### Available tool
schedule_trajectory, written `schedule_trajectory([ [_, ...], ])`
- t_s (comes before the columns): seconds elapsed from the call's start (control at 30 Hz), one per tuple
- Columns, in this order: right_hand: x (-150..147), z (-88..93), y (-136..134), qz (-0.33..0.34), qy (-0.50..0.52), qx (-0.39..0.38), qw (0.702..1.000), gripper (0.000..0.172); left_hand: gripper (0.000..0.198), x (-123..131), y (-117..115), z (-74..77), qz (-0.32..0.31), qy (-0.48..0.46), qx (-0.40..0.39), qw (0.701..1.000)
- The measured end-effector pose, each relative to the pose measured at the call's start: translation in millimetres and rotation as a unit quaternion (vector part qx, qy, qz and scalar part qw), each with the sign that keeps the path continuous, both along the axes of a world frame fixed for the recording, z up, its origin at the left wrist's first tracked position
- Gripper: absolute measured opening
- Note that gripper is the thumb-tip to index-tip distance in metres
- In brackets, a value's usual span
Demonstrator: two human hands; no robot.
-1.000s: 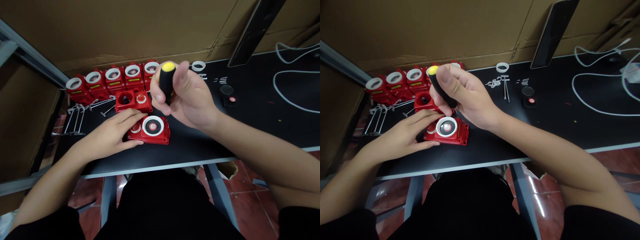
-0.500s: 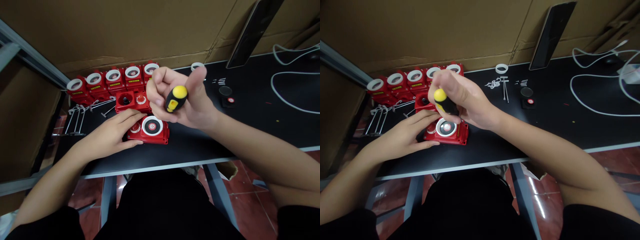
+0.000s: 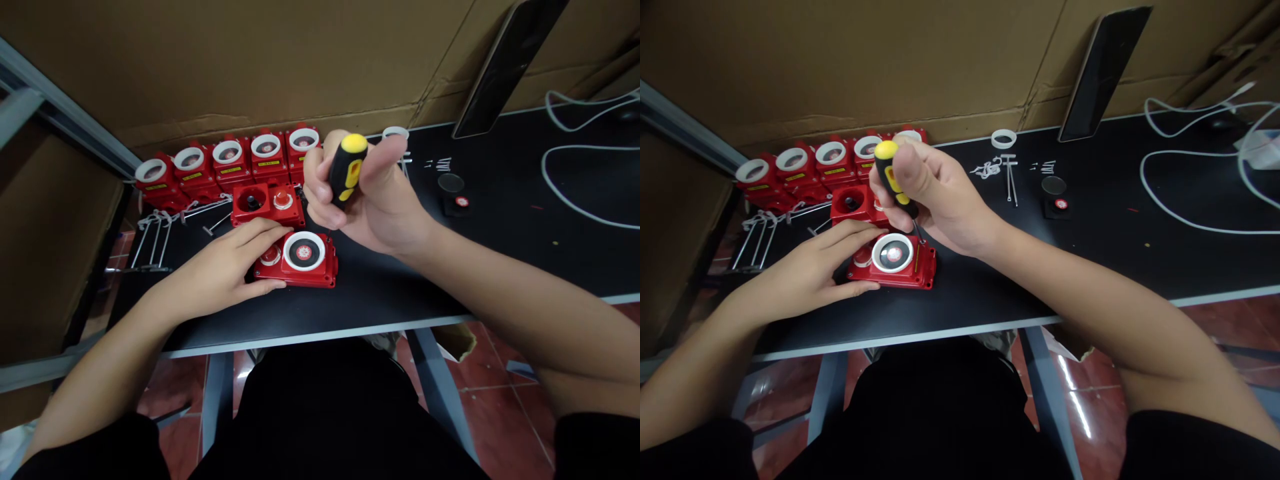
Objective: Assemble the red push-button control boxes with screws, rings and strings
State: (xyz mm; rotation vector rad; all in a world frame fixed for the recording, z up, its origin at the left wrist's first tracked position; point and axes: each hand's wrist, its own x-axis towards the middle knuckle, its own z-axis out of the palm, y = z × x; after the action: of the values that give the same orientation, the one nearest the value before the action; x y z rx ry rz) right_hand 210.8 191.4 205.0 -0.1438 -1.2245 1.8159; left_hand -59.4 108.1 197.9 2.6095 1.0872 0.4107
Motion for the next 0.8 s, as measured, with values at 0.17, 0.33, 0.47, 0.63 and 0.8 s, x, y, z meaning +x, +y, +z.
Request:
schedule_trajectory([
  [0.17, -10, -7.6, -2, 0.013, 0.011, 0.015, 1.000, 0.070, 0.069, -1, -1, -0.7, 0.001, 0.003, 0.007, 1.000],
  [0.33, -17, -3.9, -4, 0.008, 0.054, 0.059, 0.997, 0.081, 0.070, -1, 0, -2.2, 0.005, 0.005, 0.006, 1.000],
  [0.47, -9, -3.3, 0, 0.032, 0.018, 0.064, 0.997, 0.079, 0.072, -1, 0, -1.1, 0.002, 0.006, 0.004, 1.000],
  [0.63, -2, -5.7, 2, 0.020, -0.011, 0.039, 0.999, 0.069, 0.072, -1, 0, -1.7, 0.002, 0.002, 0.008, 1.000],
  [0.8, -12, -8.9, -4, -0.036, 0.021, 0.006, 0.999, 0.062, 0.070, 0, 0, -1.1, 0.007, 0.000, -0.014, 1.000],
])
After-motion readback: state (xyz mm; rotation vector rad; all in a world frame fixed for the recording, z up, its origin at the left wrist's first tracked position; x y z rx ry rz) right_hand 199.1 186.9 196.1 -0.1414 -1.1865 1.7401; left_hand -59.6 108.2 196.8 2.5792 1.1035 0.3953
